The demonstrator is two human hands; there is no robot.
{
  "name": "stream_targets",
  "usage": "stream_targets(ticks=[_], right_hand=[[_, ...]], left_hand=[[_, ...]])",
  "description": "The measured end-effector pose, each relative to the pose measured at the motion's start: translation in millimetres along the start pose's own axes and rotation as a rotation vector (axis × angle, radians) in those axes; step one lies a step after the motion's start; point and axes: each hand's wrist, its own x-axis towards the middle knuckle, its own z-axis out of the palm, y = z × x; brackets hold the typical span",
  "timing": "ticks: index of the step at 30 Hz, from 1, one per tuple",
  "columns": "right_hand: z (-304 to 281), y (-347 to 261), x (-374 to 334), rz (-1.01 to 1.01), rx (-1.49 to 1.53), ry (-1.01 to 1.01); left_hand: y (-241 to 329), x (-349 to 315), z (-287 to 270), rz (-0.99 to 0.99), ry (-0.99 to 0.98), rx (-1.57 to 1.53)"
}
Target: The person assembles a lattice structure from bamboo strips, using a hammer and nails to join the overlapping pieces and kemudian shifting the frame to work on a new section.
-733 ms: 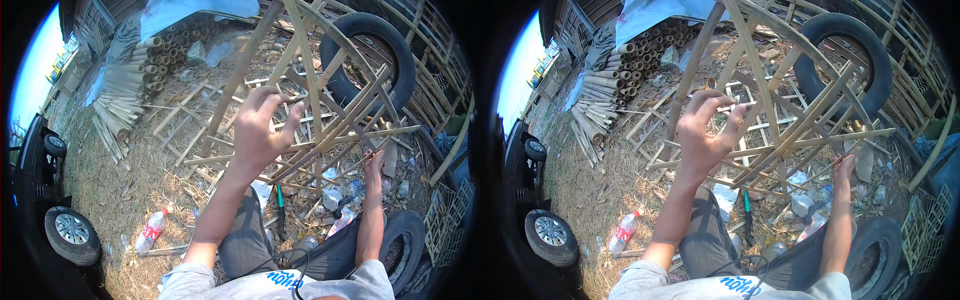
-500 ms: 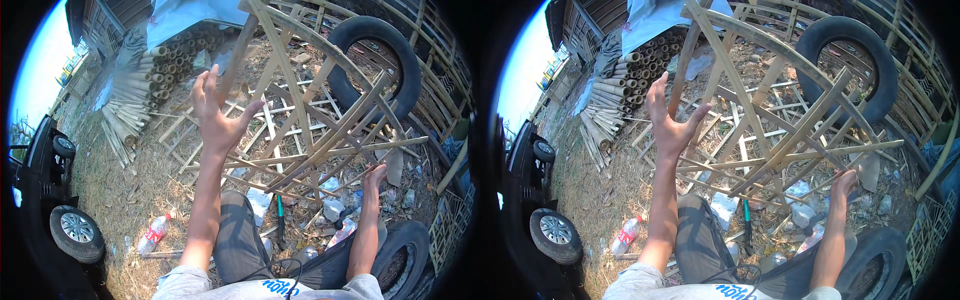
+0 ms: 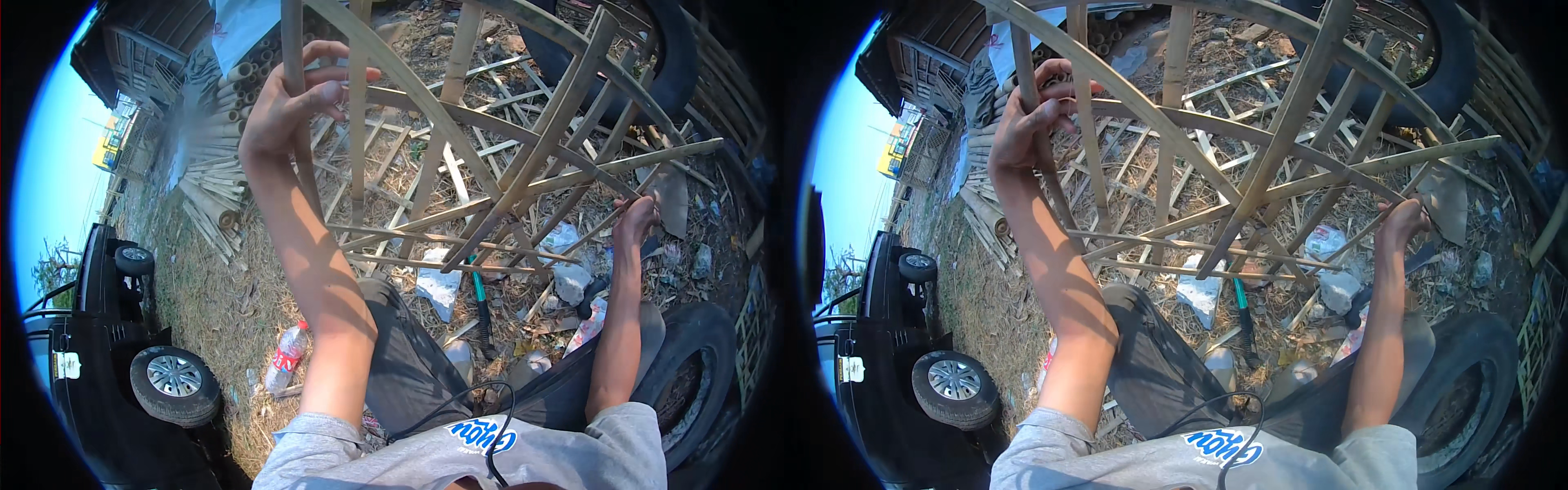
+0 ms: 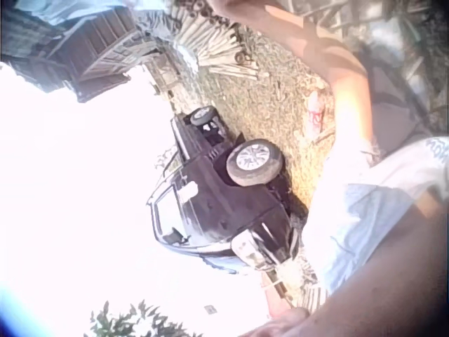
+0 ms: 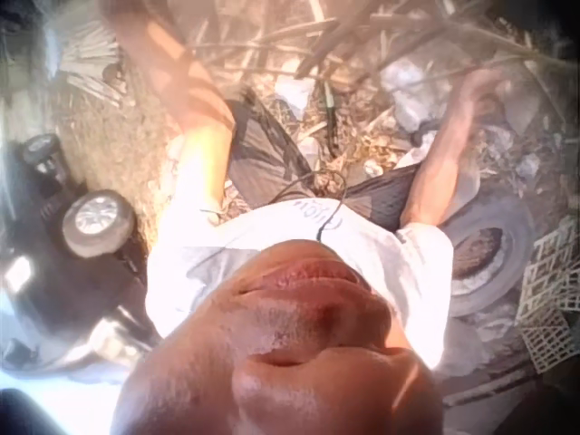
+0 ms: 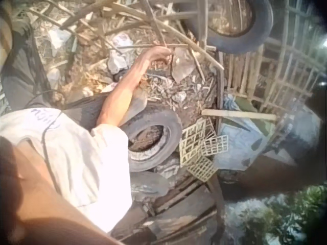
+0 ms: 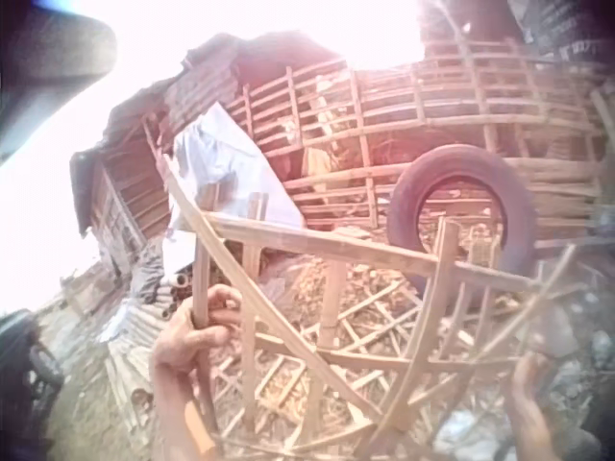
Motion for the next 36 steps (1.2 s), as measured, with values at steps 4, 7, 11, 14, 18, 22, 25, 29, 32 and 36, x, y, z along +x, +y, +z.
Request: stream_targets(ticks=[4, 7, 11, 14, 18, 22, 25, 29, 32, 36], right_hand=[[7.0, -20.0, -40.8, 0.031, -0.025, -0.099], [1.6, -23.0, -36.5, -0.034, -0.018, -0.091], [21.5, -10.8, -69.6, -0.032, -0.11, -0.148], [34.2, -1.9, -83.3, 0.02, -0.123, -0.222], [55.3, -12.6, -80.1, 0.028, -0.261, -0.228], [66.2, -23.2, -89.2, -0.805, -1.179, 0.159], [87.0, -59.4, -166.2, -0.994, -0.751, -0.371], [115.5, -65.3, -262.2, -1.034, -0.443, -0.951], [148.2, -42.1, -287.1, -1.104, -0.487, -0.946], [168.7, -40.2, -311.5, -1.22, -0.568, -0.905]], left_hand=[[3.9, -35.8, -11.0, -0.11, 0.183, 0.037], [-32.2, -46.7, -1.1, -0.146, 0.288, -0.029], [-58.6, -92.3, -43.5, -0.187, 0.306, -0.03], [-76.4, -110.8, -56.6, -0.251, 0.347, -0.044], [-80.5, -93.7, -47.2, -0.208, 0.313, -0.119], [-87.2, -83.0, -43.1, -0.241, 0.367, -0.108], [-91.4, -87.2, -42.6, -0.272, 0.476, -0.052], [-95.4, -67.8, -30.1, -0.291, 0.49, -0.081], [-85.1, -59.4, -20.2, -0.261, 0.491, -0.136], [-64.4, -57.2, -9.0, -0.277, 0.547, -0.097]])
